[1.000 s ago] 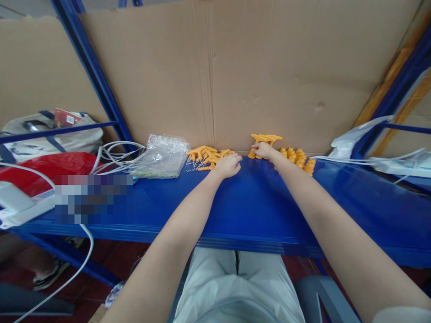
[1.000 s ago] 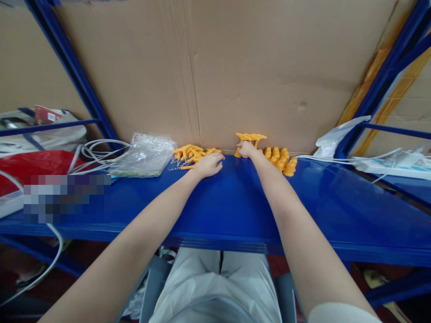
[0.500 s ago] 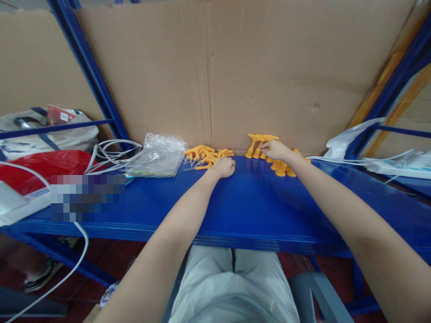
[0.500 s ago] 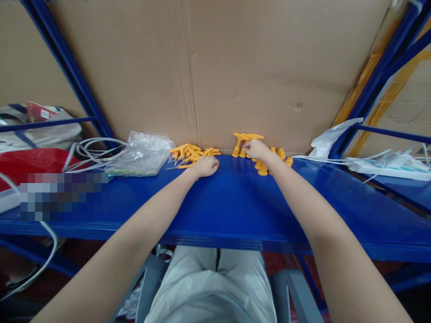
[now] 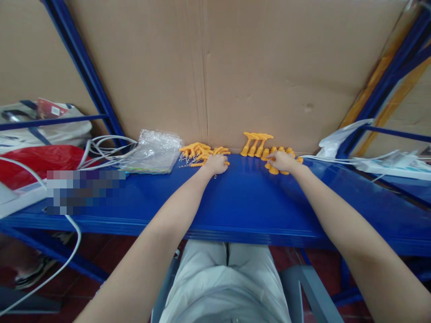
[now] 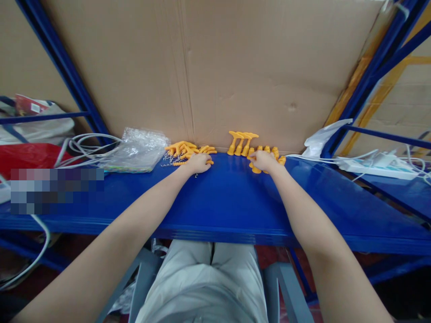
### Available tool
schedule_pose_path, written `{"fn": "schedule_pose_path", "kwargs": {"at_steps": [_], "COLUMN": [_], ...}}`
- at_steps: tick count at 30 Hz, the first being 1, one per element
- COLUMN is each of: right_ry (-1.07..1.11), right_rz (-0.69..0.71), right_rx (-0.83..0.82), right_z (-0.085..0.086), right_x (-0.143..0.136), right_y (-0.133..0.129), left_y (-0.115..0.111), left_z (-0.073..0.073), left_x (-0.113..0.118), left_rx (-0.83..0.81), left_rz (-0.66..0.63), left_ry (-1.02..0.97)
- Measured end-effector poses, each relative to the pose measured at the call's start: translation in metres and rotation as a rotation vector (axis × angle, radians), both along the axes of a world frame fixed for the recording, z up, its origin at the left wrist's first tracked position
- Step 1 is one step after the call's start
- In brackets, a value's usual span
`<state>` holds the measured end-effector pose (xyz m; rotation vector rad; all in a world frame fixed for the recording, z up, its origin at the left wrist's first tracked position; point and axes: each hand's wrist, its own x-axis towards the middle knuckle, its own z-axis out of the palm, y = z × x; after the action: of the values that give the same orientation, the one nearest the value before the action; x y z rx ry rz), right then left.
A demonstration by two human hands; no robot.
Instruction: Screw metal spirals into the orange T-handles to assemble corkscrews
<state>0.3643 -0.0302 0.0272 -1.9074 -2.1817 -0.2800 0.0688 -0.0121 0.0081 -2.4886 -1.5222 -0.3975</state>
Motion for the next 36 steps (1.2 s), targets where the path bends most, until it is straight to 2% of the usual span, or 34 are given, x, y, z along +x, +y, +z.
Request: {"fn": "schedule_pose_path", "kwargs": {"at_steps": [3,7,13,18,24,28,31,36], "right_ry": [-0.025,-0.011,-0.035,0.098,0.165,0.173,0.168,-0.042], "right_rz": [-0.033,-0.005,0.114,0.237,0.175,0.134,0.124,0.148], "right_rx": [-0.065,-0.023,0.019,-0.002,-0.053,-0.091,-0.047,0.018], "right_z": [0.001,0.002,0.001,0.000,-0.004,-0.008,-0.008,0.000], "right_x": [-0.005,-0.012,-0.025,-0.041,-0.055,-0.056,-0.055,-0.053], "right_y": [-0.007,-0.015,-0.019,-0.024,-0.027,-0.025,-0.024,-0.034], "left_y": [0.001,-0.003,-0.005,0.003,-0.001,-0.007,-0.009,-0.005], "left_z": [0.000,0.004,0.010,0.008,0.007,0.012,0.017,0.018], "left_x": [0.000,0.003,0.009,0.010,0.012,0.009,0.006,0.004], "left_rx": [-0.006,-0.045,-0.098,-0.053,-0.062,-0.047,-0.081,-0.192], "left_rz": [-0.002,0.006,0.019,0.034,0.130,0.083,0.024,-0.080], "left_ry": [0.004,-0.022,-0.065,-0.154,-0.188,-0.055,0.018,0.055]}}
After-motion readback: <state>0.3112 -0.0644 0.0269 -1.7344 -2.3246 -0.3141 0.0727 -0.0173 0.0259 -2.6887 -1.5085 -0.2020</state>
